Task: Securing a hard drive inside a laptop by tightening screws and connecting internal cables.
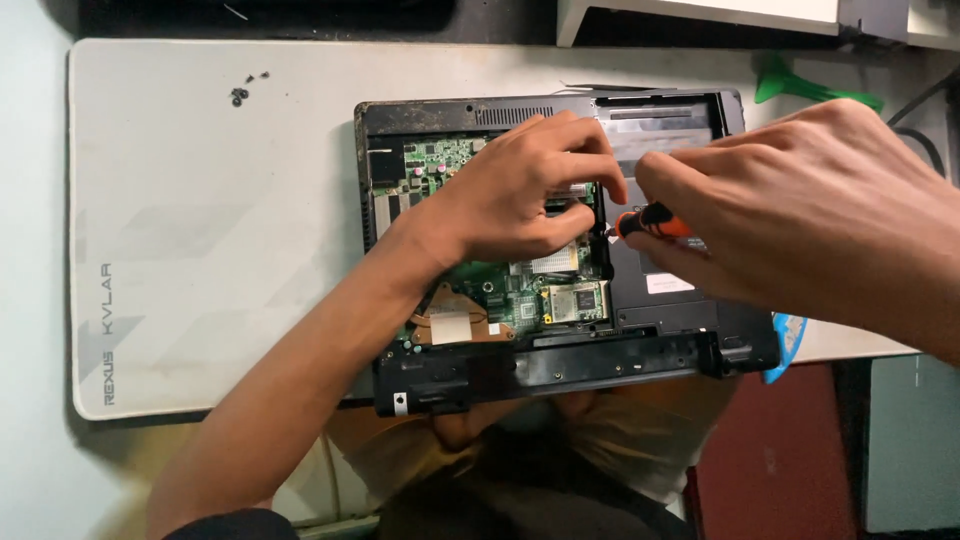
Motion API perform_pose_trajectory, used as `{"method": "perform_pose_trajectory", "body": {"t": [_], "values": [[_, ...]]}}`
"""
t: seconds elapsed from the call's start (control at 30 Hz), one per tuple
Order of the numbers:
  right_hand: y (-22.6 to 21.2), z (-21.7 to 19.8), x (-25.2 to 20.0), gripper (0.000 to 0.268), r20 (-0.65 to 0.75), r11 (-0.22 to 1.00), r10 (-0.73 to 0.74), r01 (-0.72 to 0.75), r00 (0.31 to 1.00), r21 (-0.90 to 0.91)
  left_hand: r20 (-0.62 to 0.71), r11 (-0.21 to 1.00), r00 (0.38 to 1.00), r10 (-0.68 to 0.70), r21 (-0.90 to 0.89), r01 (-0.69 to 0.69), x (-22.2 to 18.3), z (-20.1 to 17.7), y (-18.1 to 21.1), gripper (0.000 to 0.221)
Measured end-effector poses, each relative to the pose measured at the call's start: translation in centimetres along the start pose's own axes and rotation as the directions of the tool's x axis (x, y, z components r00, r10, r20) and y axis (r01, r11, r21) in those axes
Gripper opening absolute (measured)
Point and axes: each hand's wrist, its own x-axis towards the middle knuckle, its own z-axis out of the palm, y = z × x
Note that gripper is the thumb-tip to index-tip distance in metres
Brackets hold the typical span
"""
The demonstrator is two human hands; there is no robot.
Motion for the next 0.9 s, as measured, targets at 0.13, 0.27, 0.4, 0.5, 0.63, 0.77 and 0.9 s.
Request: {"method": "perform_pose_trajectory", "body": {"t": [0.13, 0.27, 0.4, 0.5, 0.63, 0.77, 0.9], "values": [[-0.7, 0.5, 0.7, 0.064, -0.027, 0.999, 0.038, -0.038, 0.999, 0.001, 0.007, 1.0, 1.0, -0.018, 0.015, 0.018, 0.0, 0.0, -0.1, 0.029], [-0.4, -0.6, -0.1, 0.047, -0.105, 0.999, 0.013, -0.007, 0.994, 0.053, -0.005, 1.0, 1.0, -0.005, 0.027, 0.005, 0.0, 0.0, -0.3, 0.025], [0.4, 2.0, -1.1, 0.051, -0.218, 0.972, -0.234, 0.232, 0.947, -0.034, -0.002, 0.999, 1.0, -0.019, 0.045, 0.019, 0.0, 0.2, -0.4, 0.026], [0.4, 1.9, -0.4, 0.046, -0.293, 0.973, -0.231, 0.218, 0.928, -0.078, 0.004, 0.995, 1.0, -0.028, 0.091, 0.027, 0.1, 0.8, -0.9, 0.023], [0.0, 3.0, -0.2, 0.032, -0.307, 0.994, -0.104, 0.087, 0.946, -0.066, -0.003, 0.995, 1.0, -0.014, 0.096, 0.014, 0.0, 0.6, -1.0, 0.022], [-0.6, 0.2, 0.0, 0.048, -0.049, 1.0, 0.013, -0.013, 0.999, 0.002, 0.014, 0.996, 1.0, -0.012, 0.092, 0.011, 0.0, 0.5, -1.0, 0.02], [0.4, 1.1, -0.2, 0.008, -0.107, 0.999, -0.041, 0.042, 0.993, -0.001, -0.034, 0.998, 0.999, 0.038, 0.043, -0.036, -0.1, -0.3, -0.4, 0.024]]}}
